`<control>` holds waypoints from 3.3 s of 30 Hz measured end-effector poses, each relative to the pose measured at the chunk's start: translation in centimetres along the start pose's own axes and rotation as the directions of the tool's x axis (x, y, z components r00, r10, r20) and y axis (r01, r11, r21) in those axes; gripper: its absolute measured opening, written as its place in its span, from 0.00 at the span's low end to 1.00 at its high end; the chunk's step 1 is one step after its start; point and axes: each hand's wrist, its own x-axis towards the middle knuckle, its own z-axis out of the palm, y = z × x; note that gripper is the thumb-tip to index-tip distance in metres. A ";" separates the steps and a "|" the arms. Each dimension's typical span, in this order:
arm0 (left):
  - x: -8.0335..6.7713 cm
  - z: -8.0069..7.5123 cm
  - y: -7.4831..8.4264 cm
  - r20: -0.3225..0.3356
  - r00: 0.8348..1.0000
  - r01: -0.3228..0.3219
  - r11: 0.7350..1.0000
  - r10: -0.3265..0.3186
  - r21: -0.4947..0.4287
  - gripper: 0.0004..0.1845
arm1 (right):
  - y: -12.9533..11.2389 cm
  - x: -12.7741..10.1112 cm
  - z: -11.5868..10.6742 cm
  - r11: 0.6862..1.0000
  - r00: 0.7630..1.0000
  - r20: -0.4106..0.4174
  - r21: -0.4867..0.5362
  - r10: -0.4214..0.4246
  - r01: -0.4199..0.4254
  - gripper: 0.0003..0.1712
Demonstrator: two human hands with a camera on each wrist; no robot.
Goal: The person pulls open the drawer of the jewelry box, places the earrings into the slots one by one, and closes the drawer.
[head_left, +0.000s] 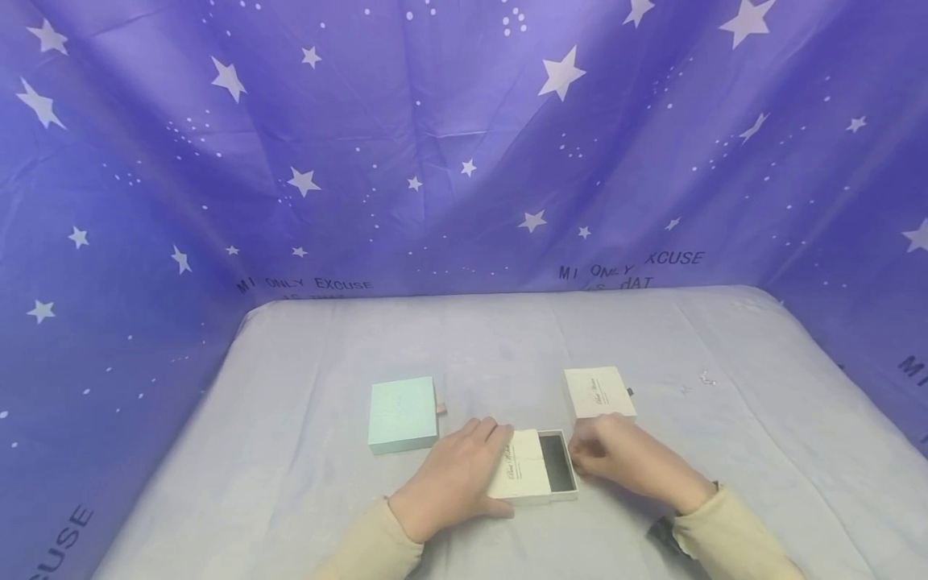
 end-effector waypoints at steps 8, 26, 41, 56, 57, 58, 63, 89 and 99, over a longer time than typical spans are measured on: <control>0.1 0.0 -0.1 0.013 1.000 -0.010 1.000 0.010 0.004 0.48 | 0.8 -0.8 -0.6 0.999 1.000 0.005 -0.031 0.016 -0.016 0.10; 0.0 0.1 -0.3 0.014 1.000 -0.019 1.000 0.019 -0.002 0.45 | 1.2 -1.5 -1.1 0.997 1.000 -0.007 -0.070 0.021 -0.021 0.11; 0.2 -0.1 -0.4 0.019 1.000 -0.008 1.000 0.009 -0.020 0.46 | 1.4 -1.6 -1.4 0.994 1.000 -0.023 -0.109 0.013 -0.016 0.10; 0.2 -0.2 -0.3 0.025 1.000 -0.005 0.999 0.006 -0.032 0.47 | 1.7 -2.4 -3.9 0.976 0.980 -0.165 -0.170 0.106 -0.135 0.05; 0.1 -0.2 -0.3 0.025 1.000 -0.004 1.000 0.005 -0.031 0.47 | 1.8 -2.4 -4.0 0.975 0.978 -0.175 -0.174 0.110 -0.141 0.05; 0.1 -0.2 -0.3 0.026 1.000 -0.004 1.000 0.005 -0.030 0.47 | 1.9 -2.5 -4.2 0.973 0.976 -0.188 -0.179 0.114 -0.148 0.05; 0.1 -0.2 -0.2 0.026 1.000 -0.002 1.000 0.003 -0.030 0.47 | 2.4 -2.6 -4.7 0.956 0.958 -0.267 -0.234 0.109 -0.174 0.05; -0.1 -0.2 -0.3 0.018 1.000 0.000 1.000 0.000 -0.022 0.47 | 8.5 -3.9 -7.8 0.865 0.904 -0.418 -0.419 0.085 -0.275 0.19; -0.1 -0.1 -0.3 -0.002 1.000 -0.023 1.000 0.023 -0.016 0.47 | 10.8 -4.1 -8.5 0.851 0.909 -0.396 -0.425 0.132 -0.309 0.21</control>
